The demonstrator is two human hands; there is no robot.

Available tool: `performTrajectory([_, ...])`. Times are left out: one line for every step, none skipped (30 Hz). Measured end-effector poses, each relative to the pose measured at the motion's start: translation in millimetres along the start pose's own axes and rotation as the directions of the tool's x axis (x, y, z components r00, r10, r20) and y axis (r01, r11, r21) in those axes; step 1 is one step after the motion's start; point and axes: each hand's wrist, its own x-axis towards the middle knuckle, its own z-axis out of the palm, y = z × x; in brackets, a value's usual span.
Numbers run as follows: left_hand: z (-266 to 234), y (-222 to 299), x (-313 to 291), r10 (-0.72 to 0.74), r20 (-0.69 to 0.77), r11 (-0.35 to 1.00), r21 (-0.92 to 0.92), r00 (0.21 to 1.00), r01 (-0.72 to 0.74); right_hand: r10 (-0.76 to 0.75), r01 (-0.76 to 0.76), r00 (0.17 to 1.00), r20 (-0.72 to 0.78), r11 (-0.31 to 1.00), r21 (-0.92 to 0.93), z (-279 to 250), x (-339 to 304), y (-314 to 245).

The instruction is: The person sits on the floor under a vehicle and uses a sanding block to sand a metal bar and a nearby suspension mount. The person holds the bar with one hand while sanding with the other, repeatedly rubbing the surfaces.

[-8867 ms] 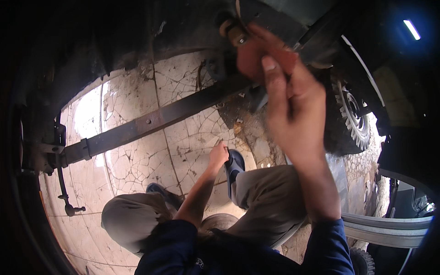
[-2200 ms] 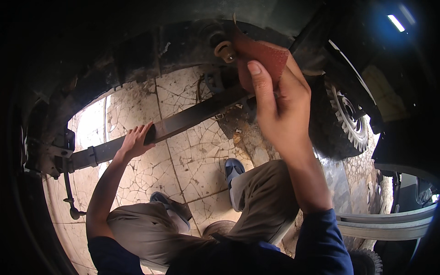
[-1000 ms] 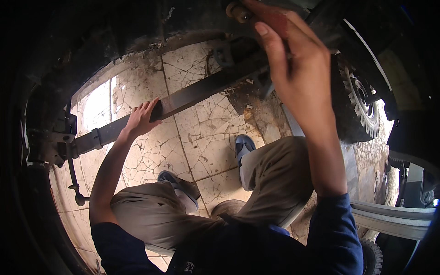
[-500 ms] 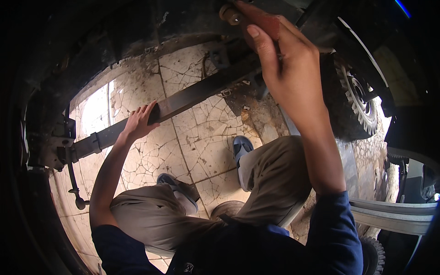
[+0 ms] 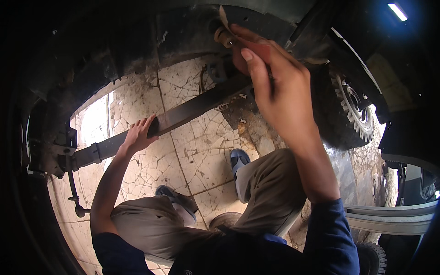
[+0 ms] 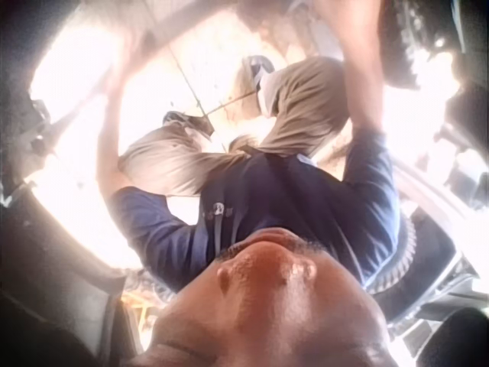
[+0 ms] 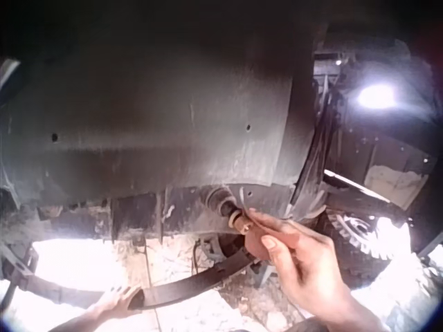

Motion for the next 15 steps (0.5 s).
performTrajectory([1.3, -1.3, -0.1, 0.01, -0.012, 1.0, 0.012, 1.0, -0.01, -0.015, 0.016, 1.0, -0.02, 1.0, 0.011, -1.5, -0.3, -2.8])
performTrajectory([2.6, -1.0, 0.1, 0.024, -0.023, 0.999, 0.022, 0.999, -0.024, -0.008, 0.008, 1.0, -0.017, 1.0, 0.022, -2.1, -1.2, -2.5])
performTrajectory([3.6, -1.2, 0.1, 0.038, -0.032, 0.999, 0.033, 0.999, -0.037, -0.003, 0.004, 1.0, -0.015, 0.999, 0.034, -2.2, -0.6, -1.9])
performTrajectory([4.1, -2.0, -0.2, 0.028, -0.025, 0.999, 0.024, 0.999, -0.028, 0.021, -0.022, 1.0, 0.011, 0.999, 0.048, -0.1, 0.0, 2.9])
performTrajectory([2.8, -1.6, 0.2, 0.021, -0.019, 1.0, 0.013, 1.0, -0.021, 0.045, -0.047, 0.998, 0.037, 0.997, 0.06, 0.7, 0.4, 5.4])
performTrajectory([1.7, -1.2, 0.7, 0.013, -0.013, 1.0, 0.002, 1.0, -0.013, 0.036, -0.037, 0.999, 0.021, 0.997, 0.068, -0.3, 0.1, 4.4])
performTrajectory([1.4, -0.9, 1.4, 0.018, -0.013, 1.0, 0.004, 1.0, -0.018, 0.027, -0.027, 1.0, 0.005, 0.997, 0.076, -2.0, -0.5, 2.0])
performTrajectory([1.1, -0.6, 1.0, 0.019, -0.012, 1.0, 0.006, 1.0, -0.019, 0.017, -0.016, 1.0, -0.009, 0.996, 0.087, -3.2, -1.0, -0.5])
performTrajectory([0.9, -0.4, 0.7, 0.021, -0.012, 1.0, 0.008, 1.0, -0.021, 0.008, -0.005, 1.0, -0.023, 0.995, 0.098, -3.6, -1.1, -1.5])
performTrajectory([0.7, 0.0, 1.1, 0.018, -0.013, 1.0, 0.006, 1.0, -0.018, 0.007, -0.004, 1.0, -0.025, 0.994, 0.106, -3.2, -0.5, 1.9])
performTrajectory([-1.1, 1.2, 1.1, 0.016, -0.012, 1.0, 0.006, 1.0, -0.016, 0.031, -0.031, 1.0, 0.004, 0.996, 0.089, -2.7, -0.1, -0.1])
performTrajectory([-2.0, 1.9, 0.8, 0.015, -0.011, 1.0, 0.006, 1.0, -0.015, 0.056, -0.058, 0.998, 0.032, 0.996, 0.07, -1.9, 1.2, -3.7])
performTrajectory([-1.2, 1.5, 0.0, 0.013, -0.008, 1.0, 0.002, 1.0, -0.013, 0.081, -0.084, 0.995, 0.06, 0.995, 0.051, -1.4, 1.6, -5.7])
performTrajectory([0.0, 0.5, -0.7, 0.008, -0.008, 1.0, -0.003, 1.0, -0.008, 0.034, -0.036, 0.999, 0.03, 0.998, 0.053, -1.1, 1.4, -4.4])
performTrajectory([1.3, -0.5, -1.3, 0.004, -0.009, 1.0, -0.007, 1.0, -0.004, -0.013, 0.013, 1.0, -0.001, 0.998, 0.054, -1.0, 0.4, -1.8])
